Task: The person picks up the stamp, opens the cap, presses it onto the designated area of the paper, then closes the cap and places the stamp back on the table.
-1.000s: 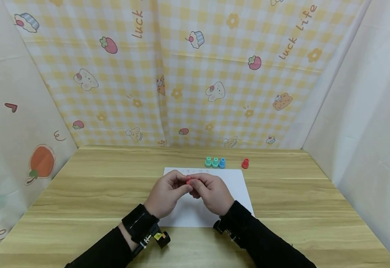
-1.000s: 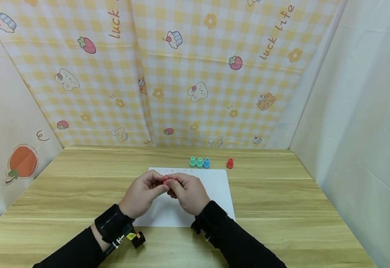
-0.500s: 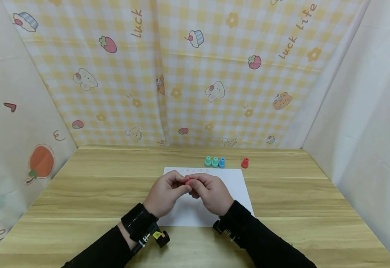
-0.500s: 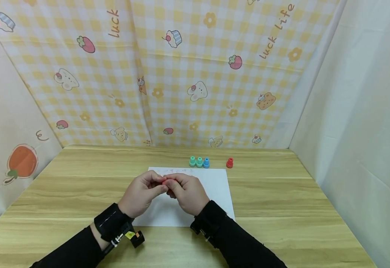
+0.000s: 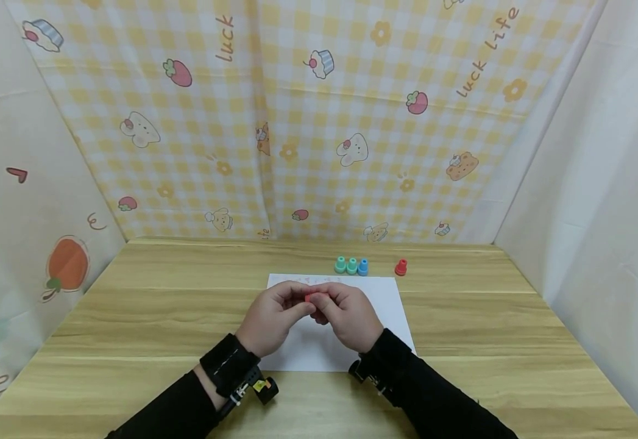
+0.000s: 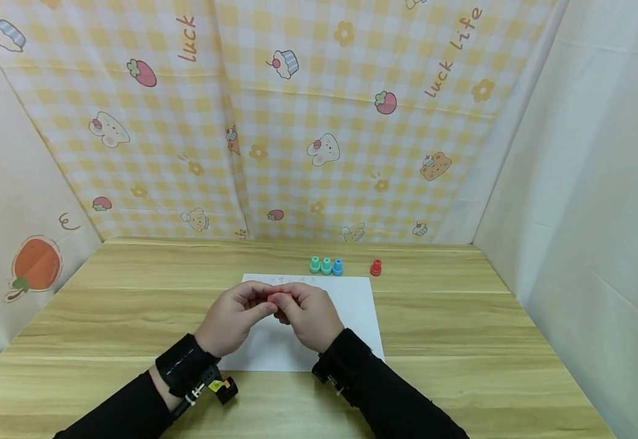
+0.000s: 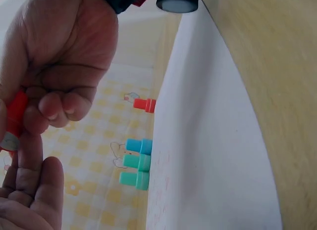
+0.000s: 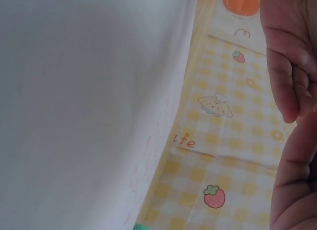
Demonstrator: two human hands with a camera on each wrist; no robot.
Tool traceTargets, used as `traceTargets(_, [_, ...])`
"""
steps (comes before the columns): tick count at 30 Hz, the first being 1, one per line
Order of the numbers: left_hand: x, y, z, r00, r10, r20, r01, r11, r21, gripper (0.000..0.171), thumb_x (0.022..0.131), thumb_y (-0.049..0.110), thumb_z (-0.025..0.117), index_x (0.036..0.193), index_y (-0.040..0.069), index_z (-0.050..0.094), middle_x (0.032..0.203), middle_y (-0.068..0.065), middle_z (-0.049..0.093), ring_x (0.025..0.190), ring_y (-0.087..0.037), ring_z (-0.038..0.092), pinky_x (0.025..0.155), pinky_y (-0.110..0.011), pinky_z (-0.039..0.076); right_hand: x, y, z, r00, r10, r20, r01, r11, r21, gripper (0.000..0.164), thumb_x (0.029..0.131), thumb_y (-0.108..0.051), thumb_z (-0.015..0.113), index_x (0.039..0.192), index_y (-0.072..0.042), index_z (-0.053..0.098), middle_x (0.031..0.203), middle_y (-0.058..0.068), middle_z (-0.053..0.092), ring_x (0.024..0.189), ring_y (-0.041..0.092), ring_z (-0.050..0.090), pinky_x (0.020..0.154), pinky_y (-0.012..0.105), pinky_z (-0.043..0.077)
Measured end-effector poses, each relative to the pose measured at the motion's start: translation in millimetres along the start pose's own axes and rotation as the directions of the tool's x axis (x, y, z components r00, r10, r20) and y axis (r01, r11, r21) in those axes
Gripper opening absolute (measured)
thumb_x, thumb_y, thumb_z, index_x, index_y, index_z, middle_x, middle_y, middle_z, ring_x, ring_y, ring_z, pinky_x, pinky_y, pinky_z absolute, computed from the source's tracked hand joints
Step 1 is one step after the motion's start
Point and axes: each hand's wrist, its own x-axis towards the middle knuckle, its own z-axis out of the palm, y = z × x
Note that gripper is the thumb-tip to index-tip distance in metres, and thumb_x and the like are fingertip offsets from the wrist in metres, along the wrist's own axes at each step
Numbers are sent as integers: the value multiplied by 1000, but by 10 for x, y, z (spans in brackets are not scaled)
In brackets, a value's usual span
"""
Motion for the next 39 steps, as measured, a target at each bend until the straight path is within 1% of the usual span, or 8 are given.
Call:
traceTargets(7, [-4, -21, 11, 999, -22, -35, 21, 999, -47, 16, 94, 0, 75, 109, -2, 71, 110, -15, 76, 95, -11, 71, 82, -20, 58, -28, -37, 14, 1000, -18, 3, 18, 1000, 18, 25, 107, -21, 61, 120, -6, 77, 90, 10, 74, 74, 10, 64, 71, 23, 58])
traceTargets(12, [-10, -18, 23, 998, -16, -64, 12, 997, -74, 14, 94, 0, 75, 107, -3, 70, 109, -15, 75, 94, -7, 71, 82, -18, 58, -21, -31, -4, 1000, -31, 5, 31, 999, 39, 26, 108, -19, 60, 121, -2, 76, 92, 14, 75, 76, 8, 66, 73, 23, 59])
traceTargets(16, [0, -9, 13, 997, 20, -70, -24, 998, -53, 14, 93, 2, 77, 106, -3, 72, 109, -16, 76, 92, -7, 71, 81, -19, 58, -14, -36, -15, 1000, -29, -5, 29, 998, 56, 26, 108, -18, 61, 120, -1, 76, 94, 15, 75, 77, 8, 66, 74, 23, 59])
traceTargets(20, [9, -15, -14, 997, 19, -72, -19, 1000, -1, 14, 92, 5, 78, 105, 1, 75, 107, -14, 77, 89, -8, 70, 78, -20, 57, -5, -38, 2, 1000, -12, -1, 12, 998, 62, 26, 108, -20, 60, 120, -2, 76, 93, 15, 74, 78, 10, 65, 74, 23, 59])
traceTargets(28, [40, -20, -120, 990, 2, -143, 12, 996, 93, 24, 96, 12, 77, 119, 7, 76, 112, -6, 77, 96, -15, 70, 83, -22, 59, 37, -53, -66, 988, 104, -114, -97, 993, 64, 29, 111, -14, 52, 127, 2, 71, 89, 11, 69, 78, 15, 67, 73, 23, 60])
traceTargets(32, [58, -34, -176, 989, -29, -148, 43, 995, 91, 27, 99, 16, 75, 125, 10, 75, 110, -5, 77, 98, -17, 70, 84, -23, 58, 80, -65, -182, 983, 143, -117, -135, 988, 73, 30, 112, -11, 48, 135, 3, 61, 94, 14, 69, 83, 20, 68, 75, 24, 59])
traceTargets(36, [76, -53, -219, 988, -26, -153, 41, 995, 91, 26, 101, 13, 72, 126, 10, 74, 110, -6, 76, 96, -17, 70, 82, -23, 58, 113, -86, -296, 980, 166, -114, -164, 986, 23, 19, 111, -13, 52, 123, 0, 59, 98, 15, 71, 87, 20, 69, 79, 27, 60])
traceTargets(39, [82, -58, -237, 988, -23, -150, 38, 995, 97, 25, 101, 10, 71, 126, 10, 75, 113, -9, 76, 93, -16, 71, 76, -23, 56, 142, -96, -360, 978, 176, -112, -182, 982, -47, 15, 109, -16, 58, 112, -3, 64, 100, 12, 73, 91, 23, 70, 82, 29, 60])
